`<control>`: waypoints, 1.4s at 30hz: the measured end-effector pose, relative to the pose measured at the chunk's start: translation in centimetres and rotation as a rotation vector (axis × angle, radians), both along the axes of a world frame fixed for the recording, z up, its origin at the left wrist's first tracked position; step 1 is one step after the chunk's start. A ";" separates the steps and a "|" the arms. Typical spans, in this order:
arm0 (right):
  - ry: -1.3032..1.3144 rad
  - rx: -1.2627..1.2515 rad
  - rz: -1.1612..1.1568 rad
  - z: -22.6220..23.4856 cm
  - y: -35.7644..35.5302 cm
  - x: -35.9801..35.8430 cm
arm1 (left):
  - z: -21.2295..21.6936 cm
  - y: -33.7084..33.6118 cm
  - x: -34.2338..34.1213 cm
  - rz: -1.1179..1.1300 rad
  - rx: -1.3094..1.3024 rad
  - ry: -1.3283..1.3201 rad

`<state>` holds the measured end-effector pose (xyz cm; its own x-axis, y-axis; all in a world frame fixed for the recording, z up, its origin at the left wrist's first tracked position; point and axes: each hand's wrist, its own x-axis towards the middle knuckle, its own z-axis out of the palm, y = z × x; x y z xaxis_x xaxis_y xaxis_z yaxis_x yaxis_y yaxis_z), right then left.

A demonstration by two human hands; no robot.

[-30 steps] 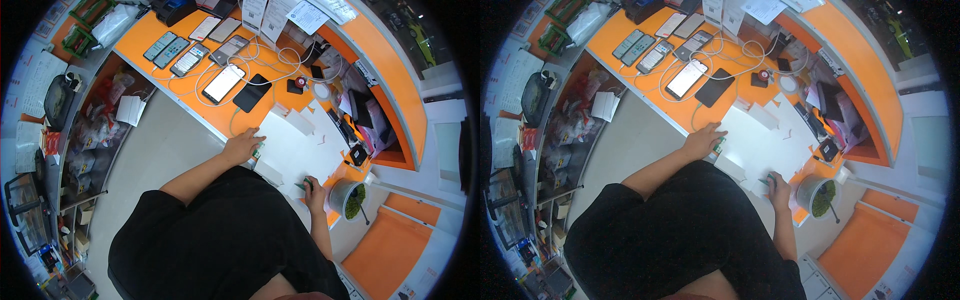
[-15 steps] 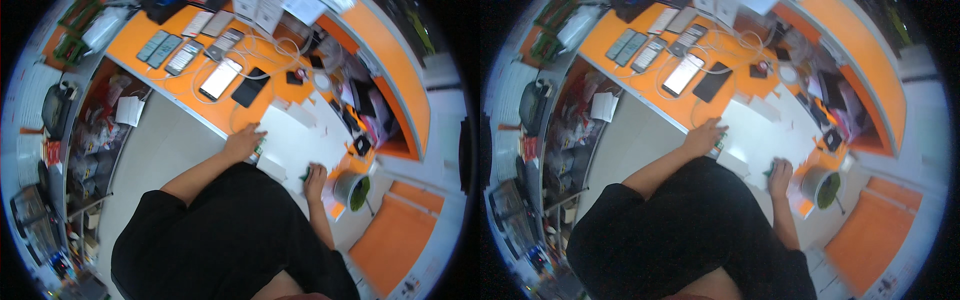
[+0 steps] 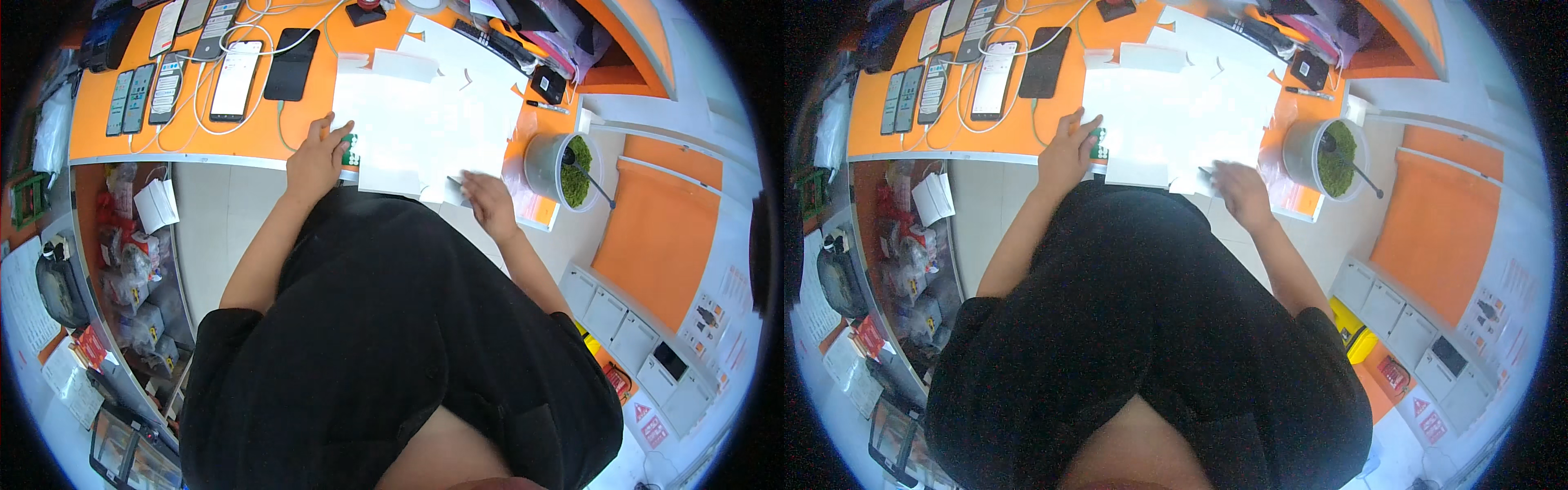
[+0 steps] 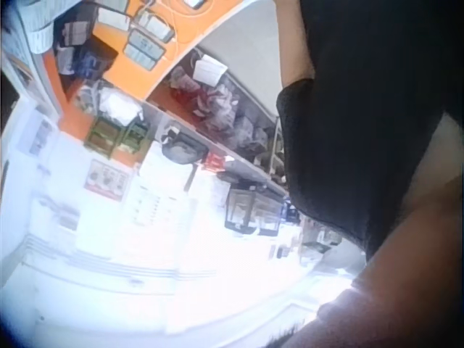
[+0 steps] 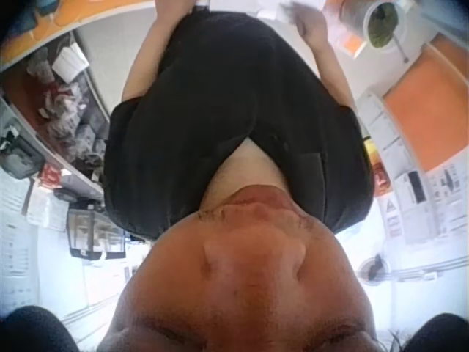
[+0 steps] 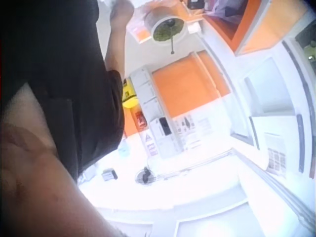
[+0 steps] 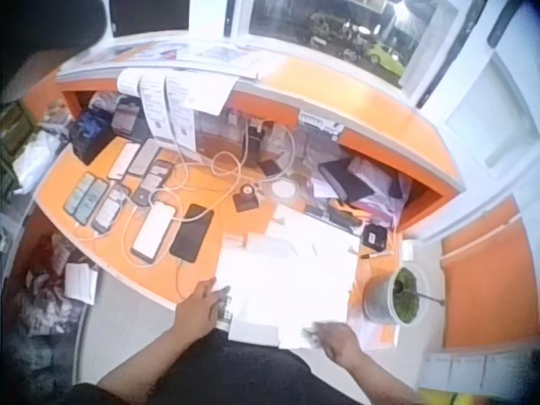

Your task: The person assembles a stack of cardboard boxes by folding the sides and flaps of each box by hand, one at a time, and then stacks the assembled boxes together before moving the completed stack to a different surface.

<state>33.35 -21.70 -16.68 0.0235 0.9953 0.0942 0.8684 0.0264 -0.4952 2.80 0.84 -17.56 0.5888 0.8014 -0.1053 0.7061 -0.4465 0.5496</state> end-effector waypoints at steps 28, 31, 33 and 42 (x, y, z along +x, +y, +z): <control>-0.137 -0.340 -0.219 2.5 7.8 -3.9 | 0.2 -0.4 0.4 0.026 -0.007 -0.001; -0.357 -0.180 -0.232 0.0 7.1 -4.3 | 0.2 -0.3 0.5 0.028 0.007 0.003; -0.477 -0.187 -0.213 -0.1 6.9 -4.9 | 0.5 -0.2 0.5 0.040 -0.002 0.016; -0.133 -0.332 0.215 4.7 12.0 -0.8 | 0.6 -0.1 -0.3 0.037 -0.053 -0.001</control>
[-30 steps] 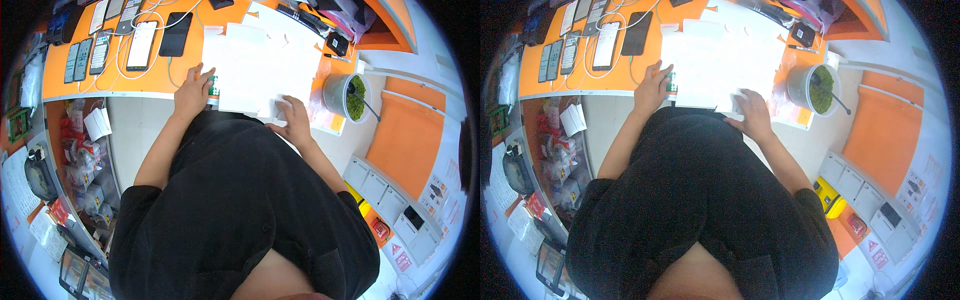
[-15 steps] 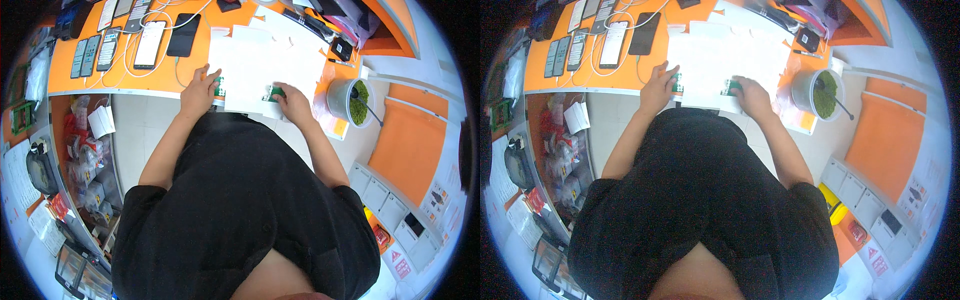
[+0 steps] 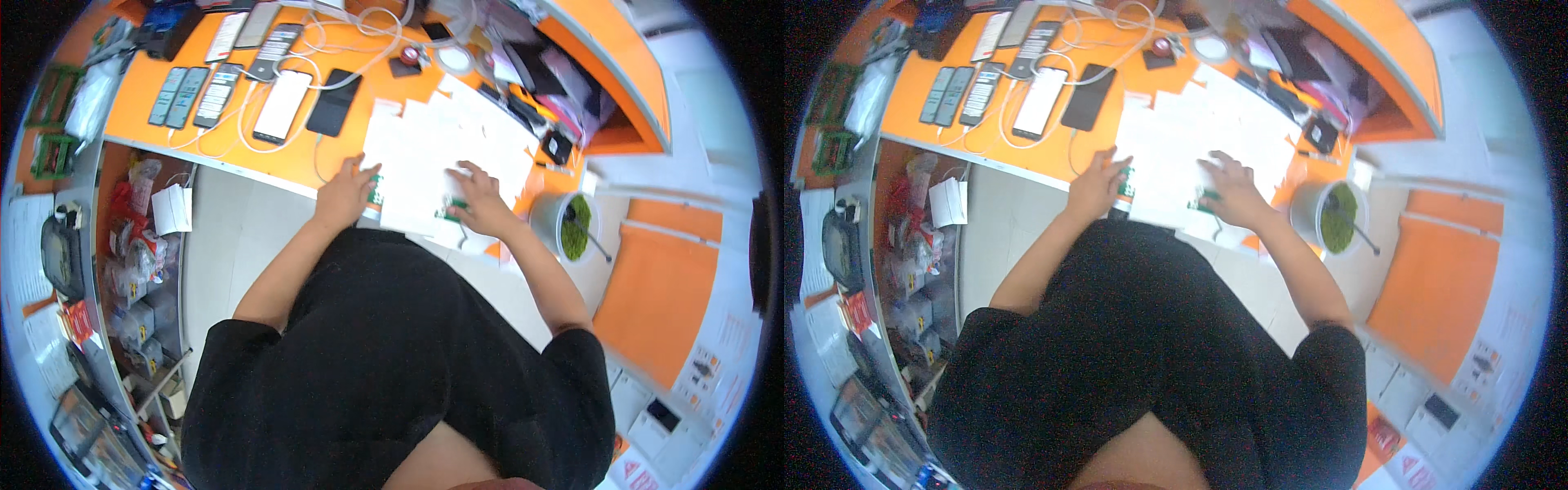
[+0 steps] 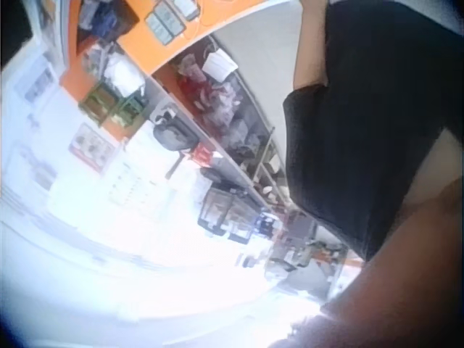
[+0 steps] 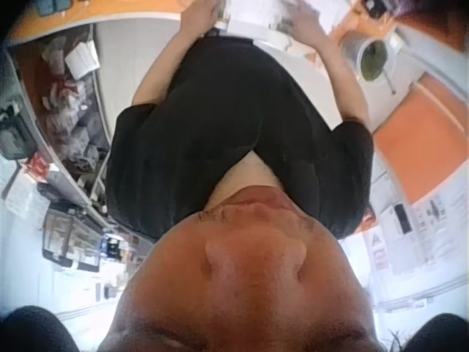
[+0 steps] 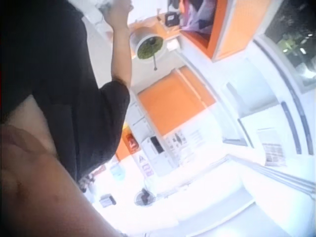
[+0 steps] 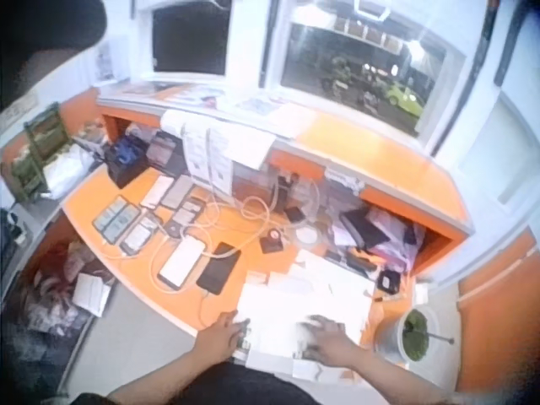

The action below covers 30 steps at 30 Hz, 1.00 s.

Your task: The person assembles a stack of cardboard boxes by folding the sides and flaps of each box by hand, one at a time, and then stacks the assembled boxes together before moving the completed stack to a different surface.

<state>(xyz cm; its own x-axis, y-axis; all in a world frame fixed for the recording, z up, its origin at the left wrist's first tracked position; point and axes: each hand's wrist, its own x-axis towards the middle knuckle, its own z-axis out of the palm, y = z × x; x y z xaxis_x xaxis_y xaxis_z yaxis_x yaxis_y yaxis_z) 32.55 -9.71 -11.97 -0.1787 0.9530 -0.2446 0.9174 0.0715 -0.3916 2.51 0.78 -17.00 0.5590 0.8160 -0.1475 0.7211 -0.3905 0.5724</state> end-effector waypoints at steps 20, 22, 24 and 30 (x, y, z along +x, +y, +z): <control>-0.131 0.243 -0.120 -6.0 6.2 5.1 | -0.2 0.0 -0.1 -0.049 -0.025 -0.039; -0.136 0.396 -0.112 -6.2 4.4 2.5 | -0.1 -0.1 -0.1 -0.027 0.023 -0.045; -0.156 0.555 -0.110 -5.7 3.3 0.5 | 0.6 0.0 -0.1 -0.030 -0.009 -0.032; -0.103 0.099 -0.271 -2.1 4.5 0.1 | 0.8 0.5 -0.2 -0.016 -0.062 0.005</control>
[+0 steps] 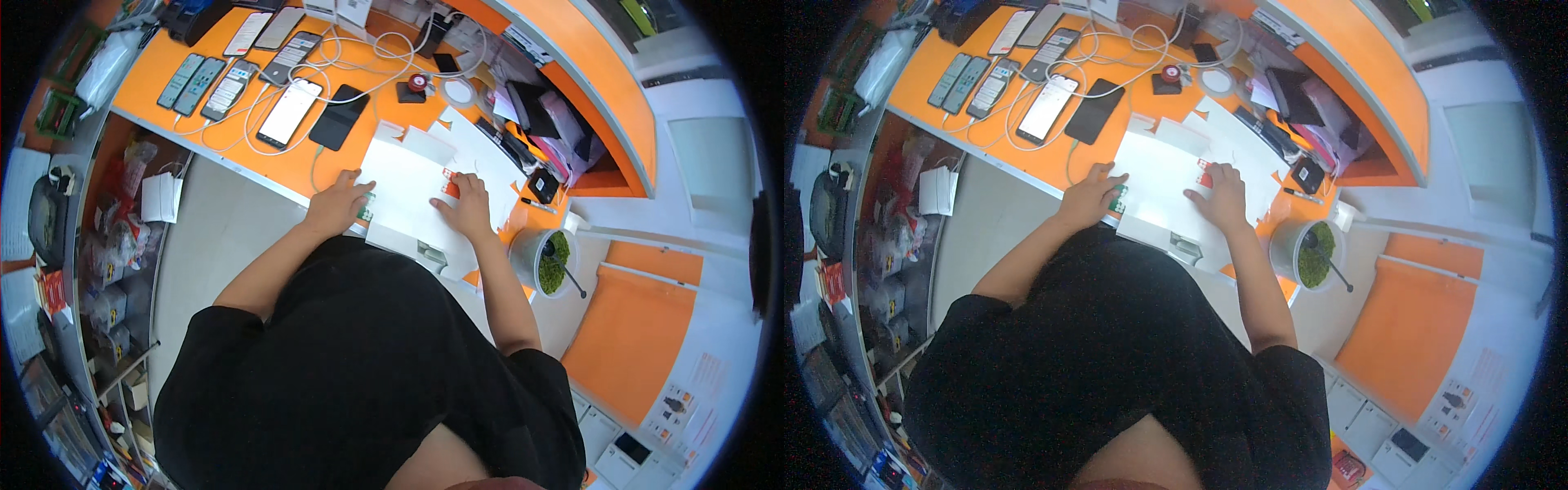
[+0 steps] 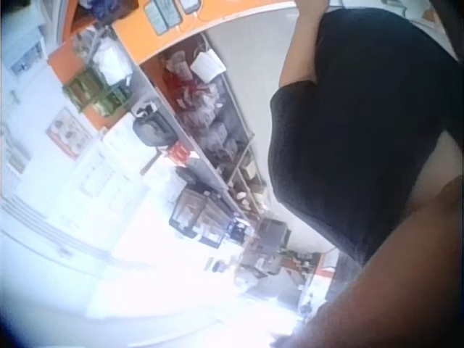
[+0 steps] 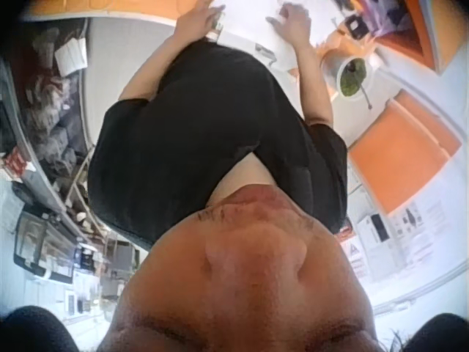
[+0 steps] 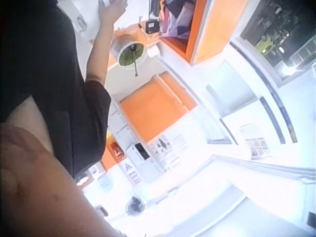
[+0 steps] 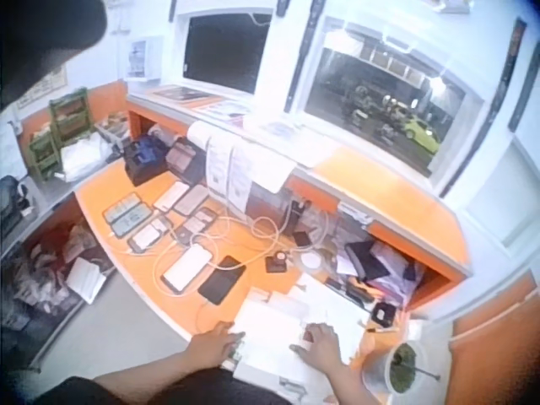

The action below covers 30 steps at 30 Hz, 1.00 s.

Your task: The person assembles a stack of cardboard boxes by folding the sides and flaps of each box by hand, one at a time, and then stacks the assembled boxes together before moving the completed stack to a different surface.

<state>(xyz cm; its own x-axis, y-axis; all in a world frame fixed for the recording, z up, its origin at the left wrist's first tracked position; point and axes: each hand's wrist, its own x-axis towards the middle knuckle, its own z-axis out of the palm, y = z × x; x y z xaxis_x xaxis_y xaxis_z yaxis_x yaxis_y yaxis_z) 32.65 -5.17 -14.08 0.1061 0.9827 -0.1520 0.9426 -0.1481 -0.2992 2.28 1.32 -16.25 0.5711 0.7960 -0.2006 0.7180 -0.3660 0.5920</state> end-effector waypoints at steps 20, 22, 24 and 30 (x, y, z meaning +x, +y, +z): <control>0.061 -0.107 -0.041 1.0 6.3 5.2 | -0.7 1.0 -0.1 0.076 -0.199 -0.228; 0.028 -0.213 -0.033 0.9 6.4 5.1 | -0.9 0.7 -0.2 0.081 -0.150 -0.227; 0.111 -0.072 0.016 -0.2 6.0 5.4 | -1.1 0.5 -0.2 0.103 -0.136 -0.206; 0.152 0.112 0.064 -1.9 4.9 5.7 | 0.2 0.4 0.3 0.110 -0.160 -0.147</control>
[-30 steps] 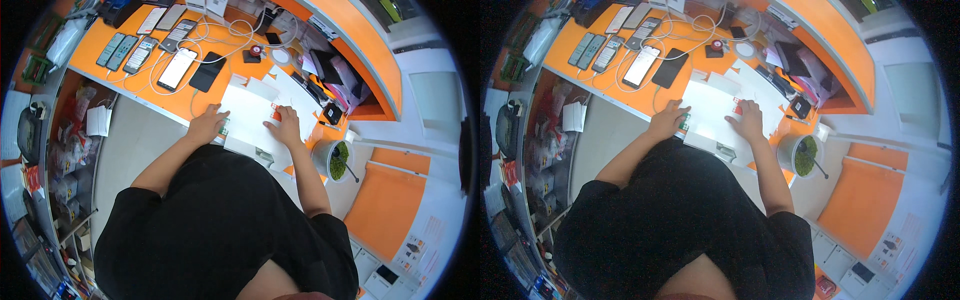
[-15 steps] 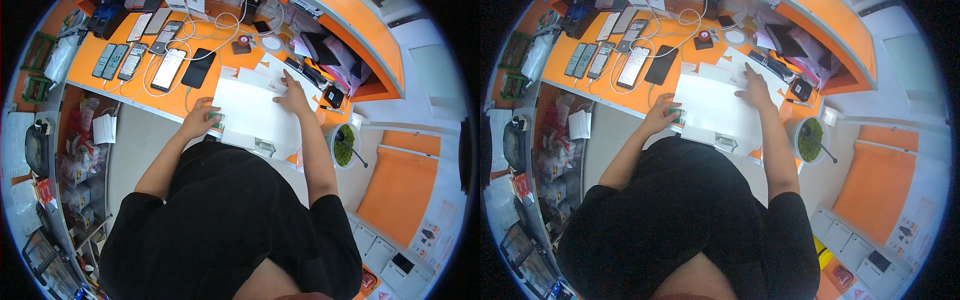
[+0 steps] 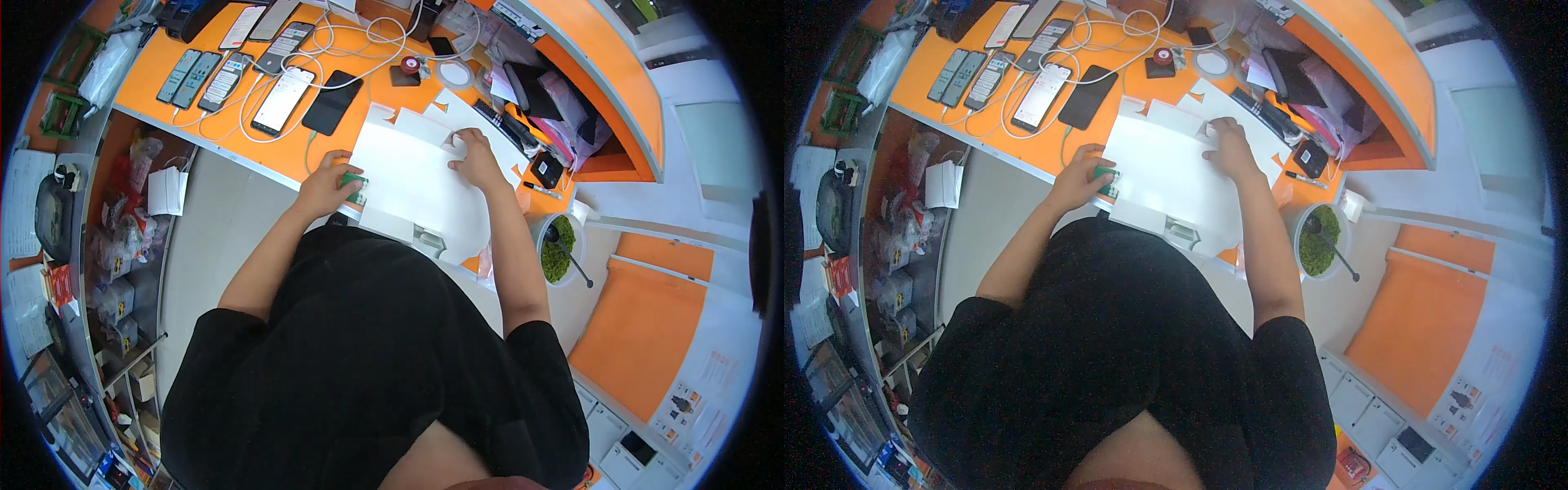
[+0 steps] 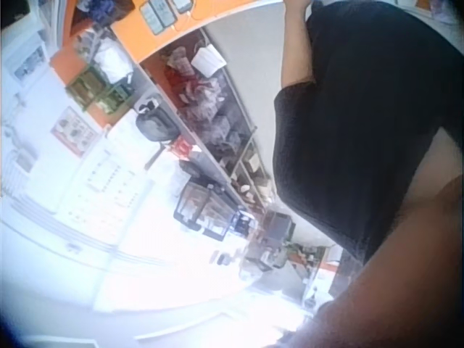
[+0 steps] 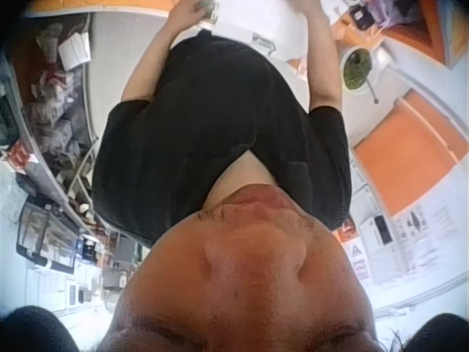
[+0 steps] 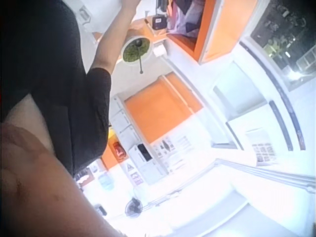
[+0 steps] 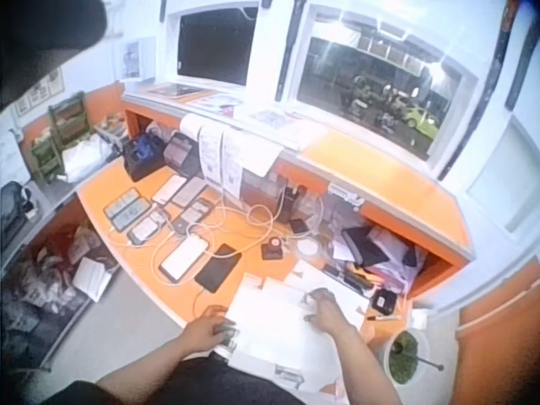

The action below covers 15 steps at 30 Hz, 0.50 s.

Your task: The person assembles a stack of cardboard boxes by folding the sides and flaps of each box by hand, one at a time, and then stacks the assembled boxes together before moving the completed stack to a different surface.

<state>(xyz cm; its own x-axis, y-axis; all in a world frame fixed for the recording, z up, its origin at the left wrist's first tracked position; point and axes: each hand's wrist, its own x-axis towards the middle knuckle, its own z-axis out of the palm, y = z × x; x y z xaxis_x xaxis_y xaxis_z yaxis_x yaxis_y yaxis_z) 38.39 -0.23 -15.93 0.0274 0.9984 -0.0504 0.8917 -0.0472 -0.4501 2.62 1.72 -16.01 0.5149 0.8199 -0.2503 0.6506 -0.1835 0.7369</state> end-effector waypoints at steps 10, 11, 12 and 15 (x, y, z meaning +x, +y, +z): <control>-0.244 -0.429 -0.094 2.6 3.7 -0.7 | -0.9 0.3 -0.2 -0.013 0.025 -0.049; -0.255 -0.391 -0.075 2.4 3.5 -0.7 | -1.0 0.3 -0.3 -0.013 0.024 -0.054; -0.267 -0.353 -0.054 2.0 3.4 -0.6 | -1.1 0.2 -0.4 -0.011 0.023 -0.059; -0.146 -0.315 0.010 1.5 3.5 0.4 | -1.5 0.2 -0.4 -0.008 0.026 -0.085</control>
